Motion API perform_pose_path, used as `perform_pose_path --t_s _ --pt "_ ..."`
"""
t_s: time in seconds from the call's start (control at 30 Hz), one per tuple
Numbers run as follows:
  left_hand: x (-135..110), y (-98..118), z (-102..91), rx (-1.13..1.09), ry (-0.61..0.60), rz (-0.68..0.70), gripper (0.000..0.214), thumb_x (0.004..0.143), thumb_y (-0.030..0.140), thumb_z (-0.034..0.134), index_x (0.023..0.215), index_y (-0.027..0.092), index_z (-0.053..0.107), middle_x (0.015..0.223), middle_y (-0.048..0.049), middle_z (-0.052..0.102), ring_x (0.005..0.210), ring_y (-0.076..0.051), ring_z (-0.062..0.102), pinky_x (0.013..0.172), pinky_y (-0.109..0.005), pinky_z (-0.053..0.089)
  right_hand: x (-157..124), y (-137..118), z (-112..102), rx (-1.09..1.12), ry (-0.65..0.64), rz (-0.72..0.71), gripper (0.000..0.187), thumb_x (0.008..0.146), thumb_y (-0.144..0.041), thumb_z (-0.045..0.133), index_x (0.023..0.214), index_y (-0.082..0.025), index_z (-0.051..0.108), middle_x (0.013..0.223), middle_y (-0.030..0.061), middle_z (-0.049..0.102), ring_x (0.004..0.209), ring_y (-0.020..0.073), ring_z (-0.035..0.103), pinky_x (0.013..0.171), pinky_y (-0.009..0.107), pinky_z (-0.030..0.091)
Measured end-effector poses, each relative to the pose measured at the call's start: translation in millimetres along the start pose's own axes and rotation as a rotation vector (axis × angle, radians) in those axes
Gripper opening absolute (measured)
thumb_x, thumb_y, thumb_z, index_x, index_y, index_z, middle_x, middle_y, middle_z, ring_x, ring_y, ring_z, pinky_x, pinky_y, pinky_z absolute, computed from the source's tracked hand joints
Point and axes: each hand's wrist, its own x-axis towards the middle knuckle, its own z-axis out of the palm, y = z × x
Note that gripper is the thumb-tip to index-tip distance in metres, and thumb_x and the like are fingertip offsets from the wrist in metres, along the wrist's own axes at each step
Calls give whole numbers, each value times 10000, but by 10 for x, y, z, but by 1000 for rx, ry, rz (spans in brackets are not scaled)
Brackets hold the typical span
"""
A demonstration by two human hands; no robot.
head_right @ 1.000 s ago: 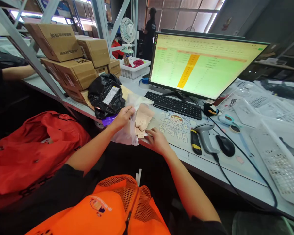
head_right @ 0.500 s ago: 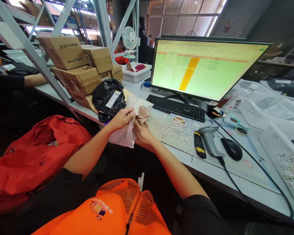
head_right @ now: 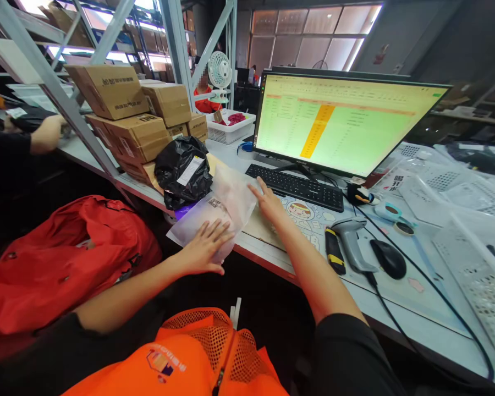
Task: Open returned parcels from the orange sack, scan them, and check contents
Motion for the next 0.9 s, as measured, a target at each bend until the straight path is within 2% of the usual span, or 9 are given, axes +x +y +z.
perform_pose_path --t_s 0.07,0.13,0.27,0.37,0.5,0.57,0.63,0.77,0.9 --pt "-170 -14 158 104 10 -24 1187 648 362 958 1643 301 314 1748 -134 178 1618 -424 105 1275 -690 147 132 8 80 -8 -39 24 669 846 -69 522 1467 -302 604 1707 28 332 1391 360 511 1082 529 496" --pt "-291 -83 294 165 49 -60 1044 742 208 855 1634 358 334 1736 -91 232 1613 -390 174 1276 -666 201 205 -18 162 -12 -22 46 486 879 -121 535 1317 -239 711 1597 79 504 1346 337 545 1098 489 476" --pt "-319 -349 304 79 199 -78 687 816 48 576 1449 307 625 1570 -81 543 1498 -312 464 1241 -529 375 248 -80 109 -48 1 76 326 886 -161 517 1080 -186 777 1238 149 737 1138 329 637 980 441 503" --pt "-168 -559 -52 -155 437 -64 475 815 83 542 1217 217 756 1306 -111 742 1280 -296 665 1107 -452 518 267 -42 -296 -93 50 122 310 886 -197 518 1054 -193 779 1025 139 777 964 309 672 851 404 509" --pt "192 -749 -742 -551 734 -263 243 961 310 555 1017 197 763 948 -71 802 868 -233 746 814 -348 599 236 97 -1161 -97 132 99 246 896 -402 625 848 -215 778 764 69 737 736 228 636 705 343 465" --pt "408 -797 -954 -780 747 -295 372 981 499 572 935 173 746 849 -74 784 747 -216 722 696 -314 579 153 166 -1507 -44 40 134 311 851 -502 707 728 -220 757 636 32 673 632 188 579 632 327 429" --pt "611 -815 -994 -995 666 -276 490 924 636 624 921 157 729 801 -80 769 692 -209 709 634 -296 560 21 232 -1689 37 -130 245 386 775 -588 784 675 -216 754 583 16 635 570 163 536 579 321 408" --pt "855 -800 -753 -1280 510 -300 583 780 693 759 999 157 694 858 -78 758 686 -213 728 604 -292 557 -335 357 -1618 335 -258 497 529 636 -718 848 690 -199 764 648 55 688 587 189 606 581 347 507" --pt "892 -800 -591 -1256 659 -302 551 774 662 777 985 167 658 994 -82 759 762 -184 726 682 -286 566 -703 416 -1359 818 -153 472 728 599 -872 762 905 -212 784 969 154 786 884 309 747 807 473 628"
